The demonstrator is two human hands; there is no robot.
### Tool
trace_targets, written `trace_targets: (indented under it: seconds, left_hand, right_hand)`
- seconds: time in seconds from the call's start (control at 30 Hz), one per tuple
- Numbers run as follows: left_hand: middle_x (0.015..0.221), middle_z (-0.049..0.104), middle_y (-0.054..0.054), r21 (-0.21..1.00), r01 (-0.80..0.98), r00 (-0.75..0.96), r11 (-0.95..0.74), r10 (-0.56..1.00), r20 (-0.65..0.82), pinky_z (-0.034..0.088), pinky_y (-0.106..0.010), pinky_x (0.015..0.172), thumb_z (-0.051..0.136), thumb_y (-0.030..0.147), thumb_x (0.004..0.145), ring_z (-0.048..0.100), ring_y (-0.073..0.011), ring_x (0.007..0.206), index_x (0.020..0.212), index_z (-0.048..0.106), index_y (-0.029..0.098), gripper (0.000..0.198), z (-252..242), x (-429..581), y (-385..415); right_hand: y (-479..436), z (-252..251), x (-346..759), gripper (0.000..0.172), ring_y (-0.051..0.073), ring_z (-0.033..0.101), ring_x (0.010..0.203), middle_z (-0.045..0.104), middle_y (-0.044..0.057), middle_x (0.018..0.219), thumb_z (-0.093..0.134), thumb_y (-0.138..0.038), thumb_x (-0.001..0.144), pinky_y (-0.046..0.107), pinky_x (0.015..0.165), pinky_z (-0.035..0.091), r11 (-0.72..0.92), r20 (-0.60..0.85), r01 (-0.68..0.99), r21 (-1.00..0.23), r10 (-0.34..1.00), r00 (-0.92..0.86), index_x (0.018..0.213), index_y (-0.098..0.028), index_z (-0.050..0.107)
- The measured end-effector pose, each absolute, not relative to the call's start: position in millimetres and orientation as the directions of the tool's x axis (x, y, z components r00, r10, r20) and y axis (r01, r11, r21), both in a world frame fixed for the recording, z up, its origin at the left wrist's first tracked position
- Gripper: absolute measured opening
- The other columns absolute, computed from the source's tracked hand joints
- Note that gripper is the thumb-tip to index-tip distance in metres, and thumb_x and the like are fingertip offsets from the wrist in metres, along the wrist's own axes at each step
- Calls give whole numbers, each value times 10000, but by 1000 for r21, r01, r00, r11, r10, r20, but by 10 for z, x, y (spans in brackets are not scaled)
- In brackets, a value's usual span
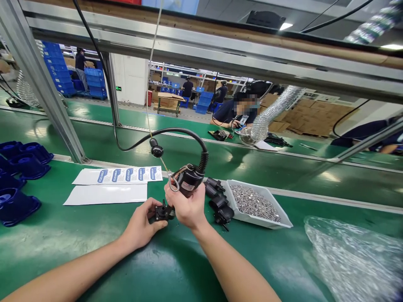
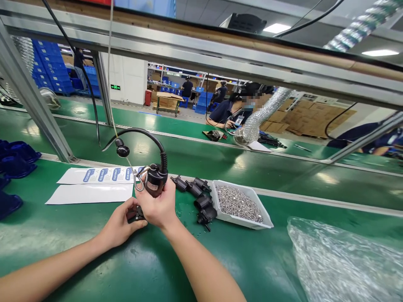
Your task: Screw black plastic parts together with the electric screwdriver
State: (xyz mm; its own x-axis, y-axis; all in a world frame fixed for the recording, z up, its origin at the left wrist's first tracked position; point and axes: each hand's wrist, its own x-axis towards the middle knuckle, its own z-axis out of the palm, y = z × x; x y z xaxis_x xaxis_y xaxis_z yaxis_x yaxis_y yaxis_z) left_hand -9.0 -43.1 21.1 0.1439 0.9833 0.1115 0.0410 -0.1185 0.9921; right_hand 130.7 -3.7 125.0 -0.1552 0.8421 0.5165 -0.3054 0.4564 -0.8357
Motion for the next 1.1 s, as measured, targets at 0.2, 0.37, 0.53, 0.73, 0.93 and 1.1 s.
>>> trace_targets:
  seconds: [0.2, 0.37, 0.53, 0.73, 0.93, 1.1]
  left_hand:
    - [1045, 727, -55, 992, 63, 166, -105, 982, 94, 521, -414, 980, 792, 248, 816, 683, -269, 1027, 1085, 603, 187, 334, 224, -126, -431]
    - [1072, 728, -48, 993, 73, 310, -96, 948, 68, 509, -399, 1001, 822, 271, 844, 680, -252, 1038, 1131, 607, 192, 368, 279, -197, -410]
    - [1100, 702, -48, 989, 113, 365, -96, 930, 48, 493, -368, 985, 845, 320, 859, 650, -241, 1044, 1172, 612, 196, 409, 306, -240, -402]
    - [1107, 682, -44, 986, 131, 356, -99, 933, 46, 482, -352, 968, 836, 333, 870, 631, -237, 1036, 1158, 613, 197, 390, 284, -231, -395]
    - [1113, 692, -59, 984, 148, 337, -95, 941, 40, 498, -370, 960, 850, 375, 860, 643, -259, 1046, 1150, 620, 197, 411, 291, -218, -381]
    - [1089, 703, -64, 989, 119, 349, -93, 936, 46, 504, -401, 1007, 866, 376, 867, 643, -307, 1162, 1220, 618, 193, 469, 275, -225, -387]
  right_hand:
    - [-41, 1282, 1258, 243, 127, 432, 501, 520, -36, 649, 809, -316, 843, 275, 486, 394, 442, 498, -340, -830, 862, -94, 865, -210, 591]
    - [-32, 1475, 1349, 202, 128, 487, 465, 566, -33, 642, 776, -284, 810, 263, 454, 414, 398, 458, -357, -845, 884, -99, 844, -202, 595]
    - [47, 1599, 1471, 247, 134, 503, 469, 589, -18, 649, 795, -325, 780, 270, 448, 437, 471, 527, -383, -795, 849, -50, 780, -212, 575]
    - [104, 1501, 1419, 300, 121, 478, 470, 581, -34, 664, 855, -323, 742, 257, 445, 433, 371, 482, -437, -819, 859, -173, 826, -212, 590]
    - [129, 1467, 1415, 283, 129, 497, 548, 593, -11, 746, 841, -338, 744, 244, 473, 442, 369, 479, -413, -833, 854, -203, 845, -207, 612]
    - [112, 1443, 1402, 257, 122, 468, 559, 577, -15, 752, 804, -298, 746, 240, 498, 427, 355, 483, -412, -839, 835, -263, 881, -200, 608]
